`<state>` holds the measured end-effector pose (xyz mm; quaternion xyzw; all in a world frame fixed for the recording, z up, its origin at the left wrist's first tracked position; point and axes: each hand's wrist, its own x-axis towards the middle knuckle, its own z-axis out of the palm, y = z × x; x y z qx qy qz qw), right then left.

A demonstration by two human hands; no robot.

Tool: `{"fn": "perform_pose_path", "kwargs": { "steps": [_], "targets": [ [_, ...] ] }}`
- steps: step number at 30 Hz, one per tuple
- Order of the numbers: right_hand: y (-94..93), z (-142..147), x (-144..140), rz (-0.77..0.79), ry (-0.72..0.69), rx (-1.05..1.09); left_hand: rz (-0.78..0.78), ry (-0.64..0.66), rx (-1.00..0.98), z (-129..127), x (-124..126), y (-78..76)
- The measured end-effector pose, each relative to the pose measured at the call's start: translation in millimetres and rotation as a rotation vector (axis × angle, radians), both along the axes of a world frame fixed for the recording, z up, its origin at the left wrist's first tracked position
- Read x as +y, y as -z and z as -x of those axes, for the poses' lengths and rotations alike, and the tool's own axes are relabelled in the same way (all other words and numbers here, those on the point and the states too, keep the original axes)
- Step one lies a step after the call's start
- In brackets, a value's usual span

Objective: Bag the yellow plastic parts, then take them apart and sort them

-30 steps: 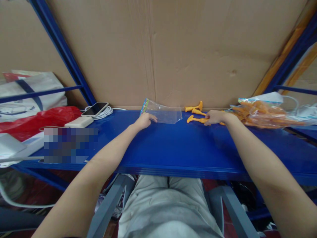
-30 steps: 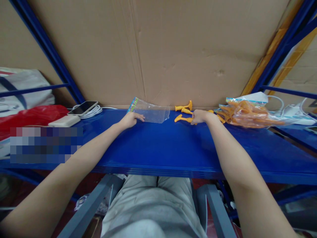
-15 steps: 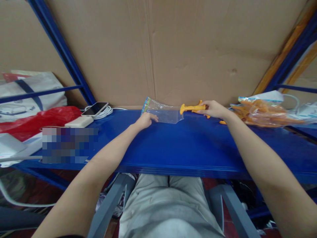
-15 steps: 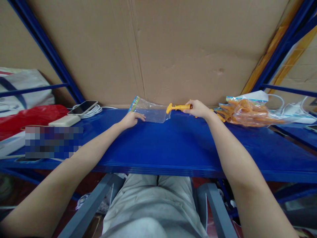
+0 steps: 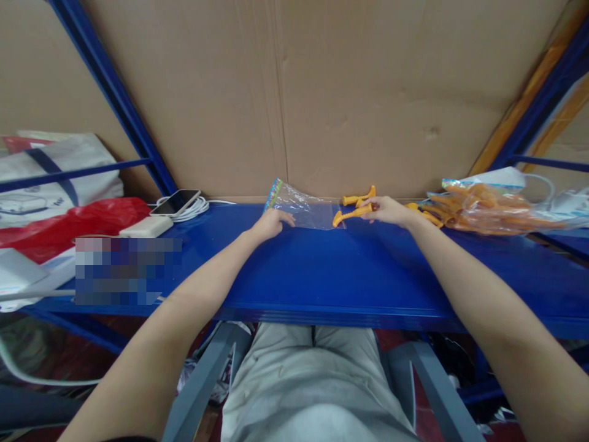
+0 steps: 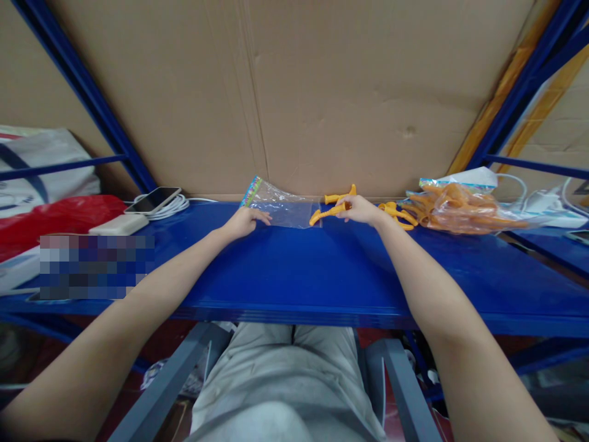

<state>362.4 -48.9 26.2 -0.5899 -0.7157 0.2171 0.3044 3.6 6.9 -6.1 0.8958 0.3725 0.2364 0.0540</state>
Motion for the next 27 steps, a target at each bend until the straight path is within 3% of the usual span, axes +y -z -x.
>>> {"fn": "perform_pose_path", "kwargs": {
  "steps": [11,18,27],
  "targets": [
    [4.2,10,-5,0.105,-0.093,0.135,-0.005,0.046,0.000,-1,0,-0.7],
    [4.9,8,-5,0.118,-0.128,0.127,0.007,-0.135,0.075,-7,-10,-1.4],
    [1.6,14,-10,0.142,-0.153,0.081,-0.044,-0.049,0.194,-56,-30,-19.7]
  ]
}}
